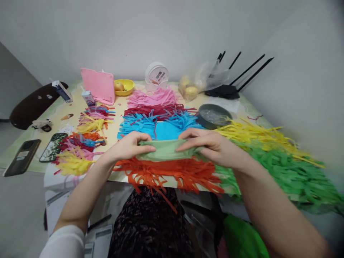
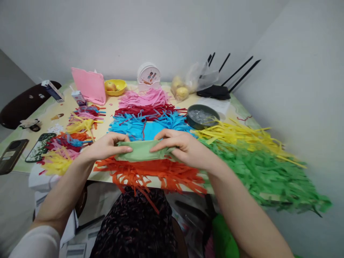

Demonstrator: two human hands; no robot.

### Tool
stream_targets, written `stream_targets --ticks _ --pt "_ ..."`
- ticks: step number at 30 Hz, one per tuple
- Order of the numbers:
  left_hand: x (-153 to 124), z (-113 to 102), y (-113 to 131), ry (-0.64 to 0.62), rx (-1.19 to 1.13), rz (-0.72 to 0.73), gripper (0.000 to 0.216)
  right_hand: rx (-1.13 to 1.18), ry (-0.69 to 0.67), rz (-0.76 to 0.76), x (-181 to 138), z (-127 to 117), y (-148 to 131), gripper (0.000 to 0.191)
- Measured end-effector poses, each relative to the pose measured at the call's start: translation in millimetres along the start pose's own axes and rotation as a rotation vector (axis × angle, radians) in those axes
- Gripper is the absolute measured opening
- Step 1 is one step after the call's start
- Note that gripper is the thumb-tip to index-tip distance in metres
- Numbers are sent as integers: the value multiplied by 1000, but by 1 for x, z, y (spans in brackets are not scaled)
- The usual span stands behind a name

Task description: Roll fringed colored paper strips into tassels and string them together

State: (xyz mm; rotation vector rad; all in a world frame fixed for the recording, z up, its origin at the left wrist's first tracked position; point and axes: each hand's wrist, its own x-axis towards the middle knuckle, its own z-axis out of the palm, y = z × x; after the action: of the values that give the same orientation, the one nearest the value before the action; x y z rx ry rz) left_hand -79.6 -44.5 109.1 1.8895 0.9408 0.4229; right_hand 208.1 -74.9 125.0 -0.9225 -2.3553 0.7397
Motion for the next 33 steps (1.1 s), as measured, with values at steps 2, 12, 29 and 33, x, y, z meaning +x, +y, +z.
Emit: stream_targets --ticks 2,12,29,33 --pt "1 0 3 20 76 18 31 -69 -107 40 -2 -14 -1 40" --pt "-4 6 9 191 424 31 19 -346 -150 282 32 15 -5 22" --pt "-18 6 -1 322 409 42 21 -290 -25 174 46 36 -11 12" --pt "-12 -2 -1 213 278 16 24 -179 -110 295 50 22 -18 21"
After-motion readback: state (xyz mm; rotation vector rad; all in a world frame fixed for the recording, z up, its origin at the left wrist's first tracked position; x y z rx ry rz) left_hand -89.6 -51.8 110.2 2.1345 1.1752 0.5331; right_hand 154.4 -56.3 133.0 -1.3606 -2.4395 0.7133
